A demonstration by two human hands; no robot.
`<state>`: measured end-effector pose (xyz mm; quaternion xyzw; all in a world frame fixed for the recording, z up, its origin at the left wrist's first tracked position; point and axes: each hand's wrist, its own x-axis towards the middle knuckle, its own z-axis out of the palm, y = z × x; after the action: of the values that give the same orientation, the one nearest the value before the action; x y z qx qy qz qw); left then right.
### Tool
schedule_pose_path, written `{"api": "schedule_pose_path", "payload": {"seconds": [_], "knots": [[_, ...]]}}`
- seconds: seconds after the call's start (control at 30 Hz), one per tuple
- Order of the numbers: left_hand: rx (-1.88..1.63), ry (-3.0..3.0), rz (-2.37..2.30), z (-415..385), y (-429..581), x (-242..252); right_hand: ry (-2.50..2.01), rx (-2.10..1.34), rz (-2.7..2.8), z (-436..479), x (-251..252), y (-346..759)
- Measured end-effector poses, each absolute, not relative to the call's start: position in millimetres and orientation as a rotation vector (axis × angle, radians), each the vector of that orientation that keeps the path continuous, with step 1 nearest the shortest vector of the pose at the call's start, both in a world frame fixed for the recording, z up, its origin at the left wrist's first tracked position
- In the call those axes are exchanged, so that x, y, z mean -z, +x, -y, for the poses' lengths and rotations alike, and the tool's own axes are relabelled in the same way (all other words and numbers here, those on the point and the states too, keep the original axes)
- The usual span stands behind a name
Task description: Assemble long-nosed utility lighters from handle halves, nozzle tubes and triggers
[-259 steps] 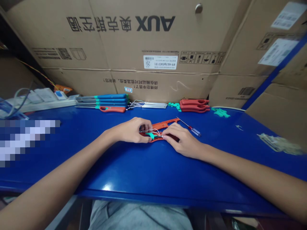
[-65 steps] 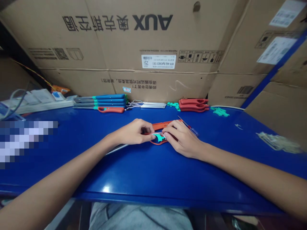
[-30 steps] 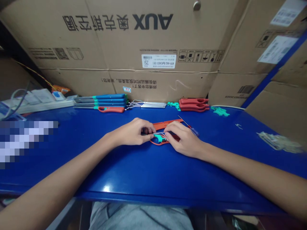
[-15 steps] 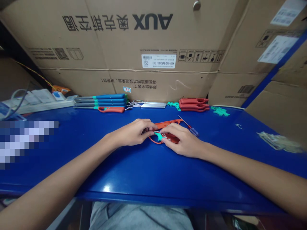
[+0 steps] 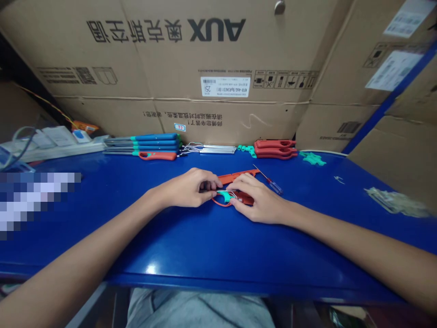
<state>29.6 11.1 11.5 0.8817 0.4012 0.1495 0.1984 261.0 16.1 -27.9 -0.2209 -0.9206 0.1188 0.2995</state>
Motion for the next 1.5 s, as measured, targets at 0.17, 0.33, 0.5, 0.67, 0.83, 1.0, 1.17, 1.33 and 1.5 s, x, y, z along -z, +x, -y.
{"api": "schedule_pose_path", "payload": {"seconds": [0.17, 0.33, 0.5, 0.67, 0.83, 1.0, 1.17, 1.33, 1.5], "knots": [[-0.437, 2.415, -1.123, -11, 26, -13, -0.601, -0.31, 2.451, -16, 29, 263], [-0.345, 2.449, -1.189, -14, 20, -17, -0.614, -0.302, 2.444, -17, 29, 262], [-0.285, 2.431, -1.22, -16, 17, -19, -0.625, -0.324, 2.445, -16, 28, 262], [-0.285, 2.413, -1.202, -17, 16, -22, -0.651, -0.301, 2.441, -16, 27, 262], [-0.27, 2.418, -1.183, -21, 11, -22, -0.64, -0.322, 2.439, -17, 28, 262], [-0.299, 2.43, -1.16, -26, 8, -17, -0.629, -0.32, 2.435, -17, 28, 262], [-0.325, 2.388, -1.145, -26, 8, -16, -0.639, -0.329, 2.437, -17, 28, 262], [-0.378, 2.324, -1.147, -25, 6, -20, -0.649, -0.307, 2.445, -17, 27, 261], [-0.299, 2.362, -1.191, -23, 3, -27, -0.673, -0.316, 2.441, -16, 28, 261]]}}
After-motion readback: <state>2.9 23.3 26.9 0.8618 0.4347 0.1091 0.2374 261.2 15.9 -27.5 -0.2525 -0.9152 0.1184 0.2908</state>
